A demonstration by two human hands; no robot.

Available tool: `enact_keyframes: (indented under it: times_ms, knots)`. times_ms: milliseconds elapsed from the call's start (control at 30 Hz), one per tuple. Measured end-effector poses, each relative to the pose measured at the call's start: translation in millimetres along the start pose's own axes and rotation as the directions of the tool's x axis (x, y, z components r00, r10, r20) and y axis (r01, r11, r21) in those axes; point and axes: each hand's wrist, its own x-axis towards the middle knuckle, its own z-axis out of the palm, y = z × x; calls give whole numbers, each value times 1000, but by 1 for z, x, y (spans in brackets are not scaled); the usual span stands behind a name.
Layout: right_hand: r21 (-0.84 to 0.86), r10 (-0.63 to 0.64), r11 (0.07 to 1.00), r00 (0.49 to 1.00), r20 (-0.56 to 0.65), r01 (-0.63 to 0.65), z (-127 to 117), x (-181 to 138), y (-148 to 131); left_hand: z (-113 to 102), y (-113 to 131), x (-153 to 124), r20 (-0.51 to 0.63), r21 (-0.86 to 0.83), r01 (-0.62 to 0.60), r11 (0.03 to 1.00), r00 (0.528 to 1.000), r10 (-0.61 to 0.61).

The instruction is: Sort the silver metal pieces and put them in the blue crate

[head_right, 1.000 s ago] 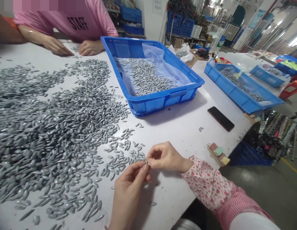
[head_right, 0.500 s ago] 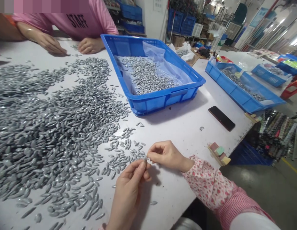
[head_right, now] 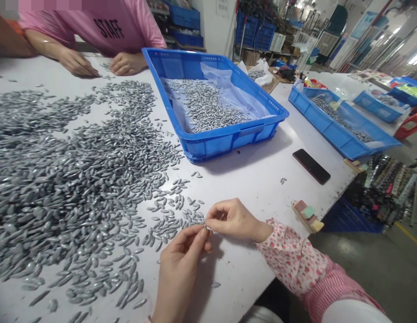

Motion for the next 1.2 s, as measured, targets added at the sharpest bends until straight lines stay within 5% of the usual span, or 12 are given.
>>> enact_keyframes:
  times_ms: [600,1200]
  knots:
    - [136,44,990,999,-30,-40,9,-2,8,1,-1,-3,-30,58,-51,997,998,53]
    - [76,41,996,999,-12,-40,6,-2,8,6,2,3,90,-353,155,923,987,-131]
